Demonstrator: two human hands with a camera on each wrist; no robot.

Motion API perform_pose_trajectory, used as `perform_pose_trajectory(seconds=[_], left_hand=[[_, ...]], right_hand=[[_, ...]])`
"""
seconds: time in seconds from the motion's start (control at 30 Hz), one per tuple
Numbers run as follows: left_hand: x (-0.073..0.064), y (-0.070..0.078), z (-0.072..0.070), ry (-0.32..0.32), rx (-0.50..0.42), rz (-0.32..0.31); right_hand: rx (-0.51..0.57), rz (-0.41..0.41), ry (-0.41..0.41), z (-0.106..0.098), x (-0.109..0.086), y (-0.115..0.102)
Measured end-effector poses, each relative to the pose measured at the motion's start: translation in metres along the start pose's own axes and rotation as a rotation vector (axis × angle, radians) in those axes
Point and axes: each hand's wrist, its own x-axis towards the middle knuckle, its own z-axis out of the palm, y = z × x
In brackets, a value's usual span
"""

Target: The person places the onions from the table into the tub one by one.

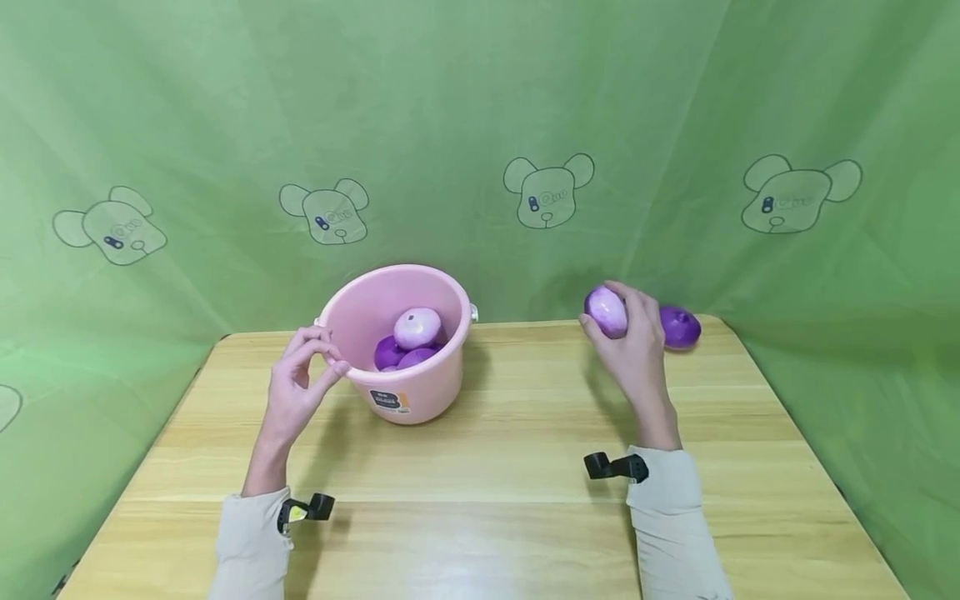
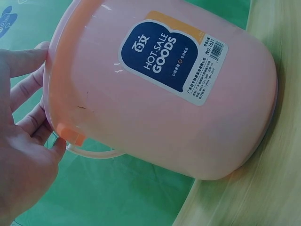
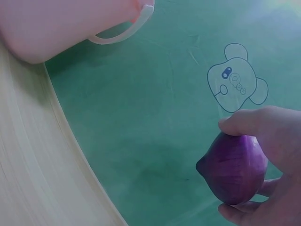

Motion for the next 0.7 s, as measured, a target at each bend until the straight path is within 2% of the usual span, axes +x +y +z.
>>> perform_pose_trajectory(seconds=[0.27, 0.57, 0.7], left_hand=[[0.003, 0.001, -0.002, 0.004, -0.007, 0.007], [-0.001, -0.001, -0.001, 0.004, -0.01, -0.007], [-0.001, -0.014, -0.001, 0.013, -0.01, 0.0]], right_hand=[[0.012, -0.045, 0.028, -0.001, -0.002, -0.007], [0.009, -0.065, 0.03, -0.003, -0.008, -0.011], [0.01, -0.075, 0.043, -0.005, -0.007, -0.012]])
